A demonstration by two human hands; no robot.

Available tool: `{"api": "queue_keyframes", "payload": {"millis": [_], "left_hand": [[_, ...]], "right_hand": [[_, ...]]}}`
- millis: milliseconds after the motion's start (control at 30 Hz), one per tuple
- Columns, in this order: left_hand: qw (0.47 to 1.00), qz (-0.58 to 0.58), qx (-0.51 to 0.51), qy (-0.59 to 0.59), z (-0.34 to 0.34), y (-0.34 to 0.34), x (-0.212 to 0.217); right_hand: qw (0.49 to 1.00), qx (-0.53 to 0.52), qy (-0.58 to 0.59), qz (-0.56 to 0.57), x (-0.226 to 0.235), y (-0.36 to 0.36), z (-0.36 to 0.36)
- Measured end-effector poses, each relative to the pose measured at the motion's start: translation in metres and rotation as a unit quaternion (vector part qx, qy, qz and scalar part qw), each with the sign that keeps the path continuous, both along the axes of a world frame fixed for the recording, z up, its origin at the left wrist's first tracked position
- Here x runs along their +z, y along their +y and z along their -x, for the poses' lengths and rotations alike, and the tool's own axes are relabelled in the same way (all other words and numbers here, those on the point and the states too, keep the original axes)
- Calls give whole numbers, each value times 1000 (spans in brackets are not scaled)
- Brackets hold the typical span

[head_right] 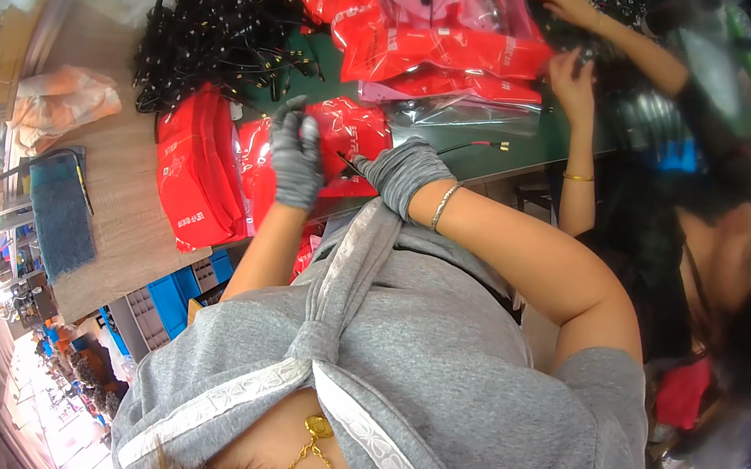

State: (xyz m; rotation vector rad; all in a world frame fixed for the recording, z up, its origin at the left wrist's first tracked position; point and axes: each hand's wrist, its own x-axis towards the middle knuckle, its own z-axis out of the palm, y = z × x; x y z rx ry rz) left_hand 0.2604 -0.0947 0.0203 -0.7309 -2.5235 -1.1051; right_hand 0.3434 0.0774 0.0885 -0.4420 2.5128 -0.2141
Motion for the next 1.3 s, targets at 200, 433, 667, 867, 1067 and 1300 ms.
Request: {"api": "queue_keyframes", "payload": {"millis": [200, 433, 667, 867, 1067, 1300], "left_hand": [[955, 143, -259, 29, -16, 20, 41], [990, 75, -110, 42, -23, 13, 46], [941, -246, 76, -218, -5, 0, 96], [872, -376, -65, -305, 5, 10, 140], [935, -80, -333, -94, -43, 47, 102], [897, 73, -415, -135, -21, 46, 120]], "right_hand": [[999, -31, -25, 2, -19, -9, 8], [957, -140, -131, 218, -29, 24, 28], [664, -261, -75, 697, 18, 62, -7], [454, -423, -229, 750, -35, 105, -10], [430, -236, -177, 853, -90, 13, 51], [610, -152, -103, 771, -25, 42, 95]]}}
